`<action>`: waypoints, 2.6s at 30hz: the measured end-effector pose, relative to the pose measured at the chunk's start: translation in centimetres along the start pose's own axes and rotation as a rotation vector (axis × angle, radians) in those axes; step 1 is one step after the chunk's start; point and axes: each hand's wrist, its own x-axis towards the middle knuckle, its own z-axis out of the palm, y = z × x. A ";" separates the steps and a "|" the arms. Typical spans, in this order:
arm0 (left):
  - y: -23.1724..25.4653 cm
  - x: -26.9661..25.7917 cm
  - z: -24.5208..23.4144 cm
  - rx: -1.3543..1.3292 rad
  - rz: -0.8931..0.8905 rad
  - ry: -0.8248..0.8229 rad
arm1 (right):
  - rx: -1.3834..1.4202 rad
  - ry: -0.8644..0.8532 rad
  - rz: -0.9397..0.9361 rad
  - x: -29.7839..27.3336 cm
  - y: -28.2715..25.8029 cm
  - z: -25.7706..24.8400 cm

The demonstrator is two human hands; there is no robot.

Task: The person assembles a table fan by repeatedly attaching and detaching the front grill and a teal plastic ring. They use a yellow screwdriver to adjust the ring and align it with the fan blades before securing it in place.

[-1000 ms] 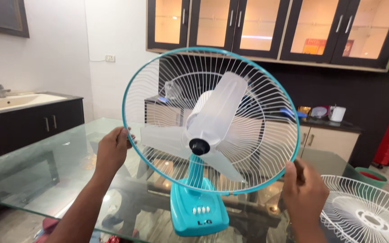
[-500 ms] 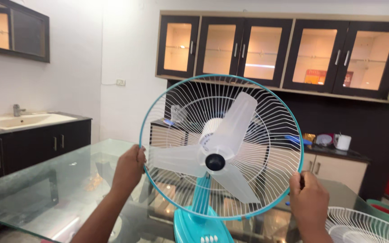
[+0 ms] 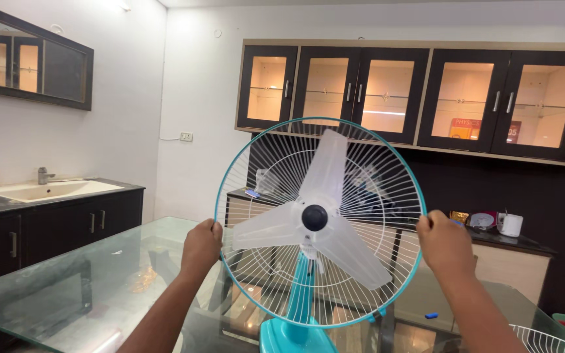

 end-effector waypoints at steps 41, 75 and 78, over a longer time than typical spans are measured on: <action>-4.8 0.7 1.4 -0.221 -0.121 -0.036 | 0.231 -0.020 0.050 -3.0 -3.4 -2.8; -3.1 -10.0 3.0 -0.581 -0.317 -0.259 | -0.608 0.153 0.119 -20.7 26.0 -2.2; -3.6 -9.6 3.2 -0.554 -0.315 -0.230 | -0.450 0.408 0.072 -17.1 22.8 -6.0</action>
